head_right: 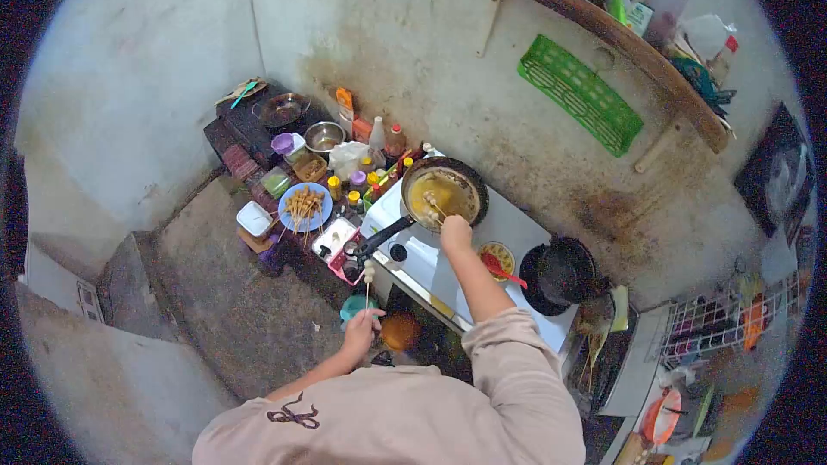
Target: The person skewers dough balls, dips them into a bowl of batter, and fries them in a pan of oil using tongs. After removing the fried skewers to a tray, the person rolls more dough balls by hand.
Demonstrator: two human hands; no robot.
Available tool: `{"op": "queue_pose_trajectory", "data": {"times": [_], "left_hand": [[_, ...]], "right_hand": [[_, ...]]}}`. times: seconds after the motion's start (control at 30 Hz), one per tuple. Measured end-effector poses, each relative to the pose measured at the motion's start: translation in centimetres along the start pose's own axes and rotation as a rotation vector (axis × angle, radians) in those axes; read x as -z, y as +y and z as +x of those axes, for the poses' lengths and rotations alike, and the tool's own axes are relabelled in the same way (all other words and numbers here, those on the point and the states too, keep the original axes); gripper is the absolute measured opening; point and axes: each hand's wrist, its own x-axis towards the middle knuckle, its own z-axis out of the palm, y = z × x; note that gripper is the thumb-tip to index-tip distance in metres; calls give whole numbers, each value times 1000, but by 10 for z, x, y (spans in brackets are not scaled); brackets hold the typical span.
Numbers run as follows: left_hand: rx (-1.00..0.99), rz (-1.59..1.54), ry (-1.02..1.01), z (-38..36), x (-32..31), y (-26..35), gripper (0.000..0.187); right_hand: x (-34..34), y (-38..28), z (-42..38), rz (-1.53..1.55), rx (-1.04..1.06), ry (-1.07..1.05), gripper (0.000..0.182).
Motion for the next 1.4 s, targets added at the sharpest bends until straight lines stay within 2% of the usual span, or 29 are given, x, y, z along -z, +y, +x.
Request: {"op": "queue_pose_trajectory", "data": {"times": [0.1, 0.17, 0.23, 0.27, 0.3, 0.33, 0.37, 0.4, 0.43, 0.47, 0.5, 0.53, 0.57, 0.7, 0.83, 0.9, 0.93, 0.97, 1.03, 1.1, 1.13, 1.17, 1.2, 1.27, 1.3, 1.37, 1.4], "left_hand": [[64, 26, 48, -17, 5, 9, 27], [49, -20, 28, -19, 11, 4, 27], [10, -48, -39, -17, 14, -3, 28], [-19, -56, -96, -14, 15, -8, 29], [-42, -64, -154, -14, 13, -9, 29], [-2, -52, -188, -20, 9, 10, 29], [-13, 1, -204, -23, 4, 20, 29], [-62, 15, -257, -24, 1, 22, 28], [-106, 28, -315, -27, -1, 23, 28], [-70, 49, -355, -35, -6, 28, 28], [-39, 68, -398, -40, -12, 37, 27], [-16, 86, -442, -43, -20, 42, 27], [-22, 133, -503, -45, -28, 41, 27], [-42, 243, -681, -63, -64, 37, 25], [-39, 184, -754, -97, -104, 30, 26], [25, 150, -765, -118, -124, 26, 28], [21, 134, -779, -125, -134, 14, 28], [77, 102, -798, -133, -142, 4, 28], [191, 39, -832, -150, -158, -10, 28], [226, 102, -776, -159, -171, -30, 27], [269, 100, -749, -164, -173, -33, 27], [315, 99, -721, -171, -175, -36, 27], [194, 176, -713, -178, -178, -35, 29], [48, 280, -835, -185, -175, -34, 31], [-29, 329, -896, -188, -174, -34, 32], [46, 402, -890, -192, -173, -35, 36], [58, 442, -919, -188, -171, -37, 39]], "right_hand": [[19, -22, -2, 16, 30, 191, 31], [40, -32, -24, 136, 16, 427, 44], [43, -28, -60, 328, 158, 625, 42], [44, -30, -97, 549, 205, 652, 41], [60, -33, -149, 653, 140, 474, 40], [76, -25, -202, 698, 23, 202, 35], [89, 2, -238, 368, 401, 110, 29], [171, -11, -266, 523, 161, -607, 37], [177, 40, -277, 441, 323, -815, 35], [182, 90, -287, 379, 494, -1013, 33], [225, 79, -307, 442, -252, -846, 30], [224, 110, -322, 740, -117, -639, 27], [192, 172, -335, 1295, 146, -735, 24], [100, 133, -341, 1179, -449, -533, 42], [71, 151, -360, 1027, -187, -447, 54], [61, 150, -365, 951, -317, -373, 57], [59, 152, -372, 931, -168, -383, 59], [59, 148, -379, 947, -159, -377, 60], [-1, 169, -383, 1222, -89, -247, 55], [-32, 179, -393, 1601, -237, -420, 50], [-1, 166, -402, 1581, -283, -585, 50], [1, 164, -412, 1701, -259, -574, 50], [0, 163, -422, 1820, -233, -561, 50], [-10, 163, -430, 1990, -218, -481, 49], [-9, 166, -431, 1851, -156, -479, 48], [-1, 172, -427, 1564, -39, -470, 47], [2, 171, -425, 1661, -122, -426, 45]]}}
